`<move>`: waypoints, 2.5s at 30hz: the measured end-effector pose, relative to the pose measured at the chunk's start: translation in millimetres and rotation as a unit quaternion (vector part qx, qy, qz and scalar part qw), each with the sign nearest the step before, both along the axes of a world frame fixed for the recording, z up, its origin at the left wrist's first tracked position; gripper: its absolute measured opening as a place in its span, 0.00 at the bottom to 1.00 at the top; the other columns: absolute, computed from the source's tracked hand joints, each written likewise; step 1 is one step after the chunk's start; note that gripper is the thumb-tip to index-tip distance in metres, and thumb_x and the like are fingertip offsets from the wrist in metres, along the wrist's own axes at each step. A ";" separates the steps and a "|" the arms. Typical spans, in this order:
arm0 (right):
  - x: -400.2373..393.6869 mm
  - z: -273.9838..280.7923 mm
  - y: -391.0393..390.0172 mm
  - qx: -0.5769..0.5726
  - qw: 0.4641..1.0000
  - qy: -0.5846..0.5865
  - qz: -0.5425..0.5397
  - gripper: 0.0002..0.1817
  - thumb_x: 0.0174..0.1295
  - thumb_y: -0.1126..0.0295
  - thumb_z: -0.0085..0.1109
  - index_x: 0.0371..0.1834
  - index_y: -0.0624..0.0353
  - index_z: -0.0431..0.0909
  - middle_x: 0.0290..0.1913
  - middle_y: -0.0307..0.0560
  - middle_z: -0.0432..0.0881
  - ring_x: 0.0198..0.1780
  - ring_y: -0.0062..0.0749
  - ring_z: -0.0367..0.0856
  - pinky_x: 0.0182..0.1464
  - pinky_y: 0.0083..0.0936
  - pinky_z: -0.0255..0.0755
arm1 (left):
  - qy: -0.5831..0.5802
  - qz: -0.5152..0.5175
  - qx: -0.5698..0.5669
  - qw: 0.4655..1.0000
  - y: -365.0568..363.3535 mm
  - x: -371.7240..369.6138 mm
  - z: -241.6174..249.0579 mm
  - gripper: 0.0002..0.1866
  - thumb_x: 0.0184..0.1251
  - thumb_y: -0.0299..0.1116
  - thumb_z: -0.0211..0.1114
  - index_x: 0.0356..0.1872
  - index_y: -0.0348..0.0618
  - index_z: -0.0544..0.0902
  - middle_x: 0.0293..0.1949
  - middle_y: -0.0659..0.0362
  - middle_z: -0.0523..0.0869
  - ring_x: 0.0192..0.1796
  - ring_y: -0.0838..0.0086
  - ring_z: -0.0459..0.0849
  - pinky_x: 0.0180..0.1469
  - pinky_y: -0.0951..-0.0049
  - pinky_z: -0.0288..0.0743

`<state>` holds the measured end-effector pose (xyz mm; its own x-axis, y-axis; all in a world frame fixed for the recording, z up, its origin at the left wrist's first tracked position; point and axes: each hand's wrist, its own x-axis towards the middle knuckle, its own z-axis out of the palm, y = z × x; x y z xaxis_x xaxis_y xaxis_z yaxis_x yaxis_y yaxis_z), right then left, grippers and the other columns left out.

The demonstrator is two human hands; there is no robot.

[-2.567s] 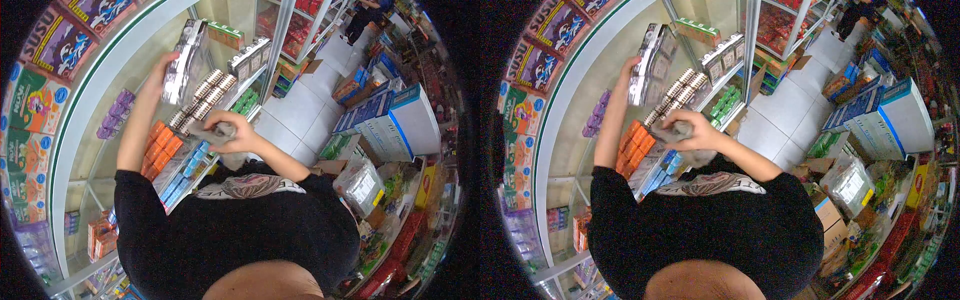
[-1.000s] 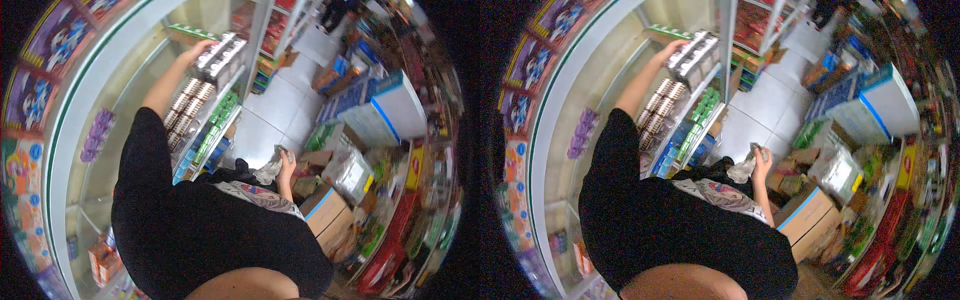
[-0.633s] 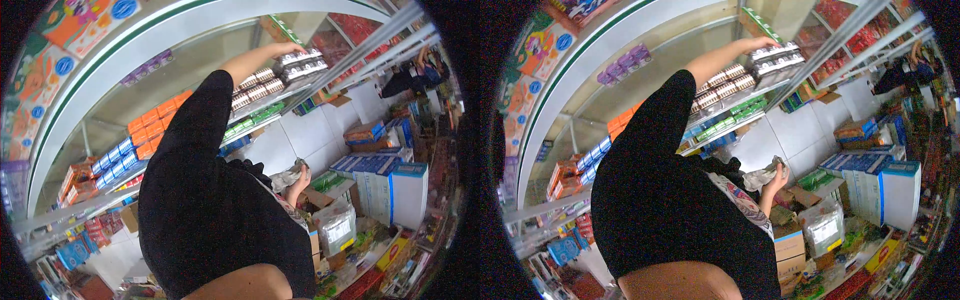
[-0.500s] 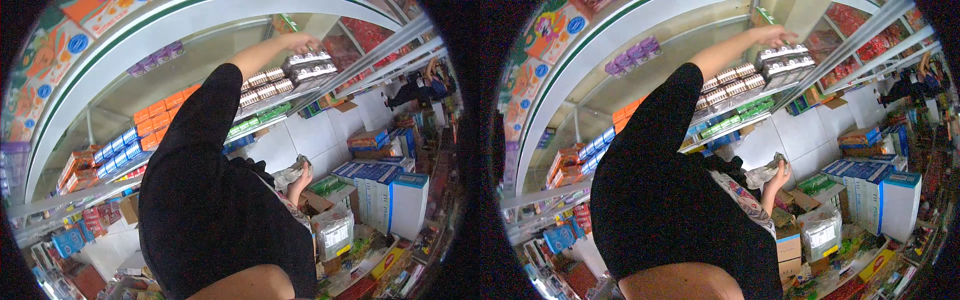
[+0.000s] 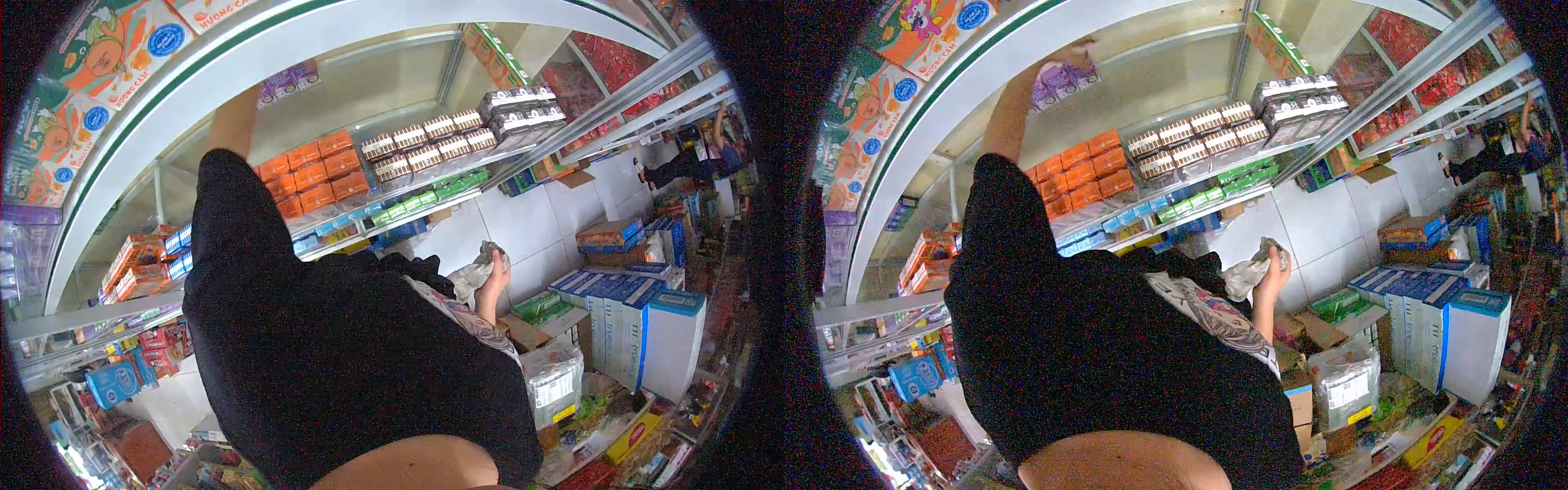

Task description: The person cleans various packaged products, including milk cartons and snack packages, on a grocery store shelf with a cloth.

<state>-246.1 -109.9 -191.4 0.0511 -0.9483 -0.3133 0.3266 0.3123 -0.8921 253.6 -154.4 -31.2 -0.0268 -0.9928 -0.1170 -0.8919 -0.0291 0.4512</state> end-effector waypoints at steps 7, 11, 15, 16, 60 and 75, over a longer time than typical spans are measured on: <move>32.5 0.8 2.8 -0.012 0.997 0.016 0.076 0.10 0.44 0.70 0.53 0.29 0.62 0.69 0.26 0.40 0.72 0.25 0.23 0.69 0.27 0.17 0.64 | 0.025 0.076 -0.005 0.997 63.8 6.2 27.4 0.33 0.39 0.44 0.61 0.50 0.42 0.62 0.47 0.54 0.67 0.48 0.67 0.66 0.50 0.71 0.59; 50.2 1.7 11.4 -0.046 0.991 0.038 0.122 0.09 0.45 0.71 0.53 0.29 0.62 0.68 0.24 0.39 0.71 0.23 0.20 0.68 0.25 0.15 0.63 | 0.040 0.130 -0.009 0.991 86.8 -9.5 39.7 0.33 0.39 0.43 0.62 0.49 0.42 0.62 0.46 0.54 0.68 0.47 0.68 0.67 0.49 0.71 0.59; 72.7 12.1 19.5 -0.052 0.983 0.040 0.172 0.08 0.45 0.73 0.53 0.29 0.64 0.68 0.26 0.39 0.71 0.28 0.17 0.66 0.32 0.13 0.60 | 0.048 0.196 -0.031 0.979 145.8 -40.8 61.8 0.33 0.38 0.43 0.62 0.49 0.41 0.62 0.46 0.54 0.68 0.46 0.68 0.68 0.49 0.72 0.60; 76.1 15.3 23.8 -0.064 0.980 0.030 0.185 0.08 0.45 0.73 0.53 0.29 0.64 0.68 0.27 0.39 0.71 0.29 0.18 0.66 0.32 0.13 0.60 | 0.053 0.212 -0.033 0.975 161.5 -41.7 64.2 0.33 0.38 0.43 0.62 0.49 0.41 0.62 0.45 0.54 0.68 0.46 0.68 0.68 0.49 0.72 0.60; 54.3 165.4 77.9 -0.870 0.190 -0.105 0.442 0.12 0.31 0.69 0.53 0.24 0.54 0.71 0.21 0.34 0.69 0.24 0.28 0.66 0.28 0.29 0.53 | 0.586 0.525 -0.426 0.448 267.1 -444.9 -36.0 0.22 0.60 0.42 0.38 0.52 0.39 0.57 0.50 0.58 0.63 0.51 0.77 0.61 0.51 0.79 0.55; 79.3 171.4 224.0 -0.838 0.247 -0.174 0.455 0.11 0.31 0.67 0.52 0.22 0.56 0.71 0.16 0.36 0.66 0.21 0.27 0.65 0.25 0.27 0.53 | 0.636 0.447 -0.524 0.348 405.2 -468.7 -16.3 0.27 0.58 0.49 0.32 0.53 0.39 0.52 0.51 0.55 0.62 0.51 0.72 0.63 0.52 0.73 0.56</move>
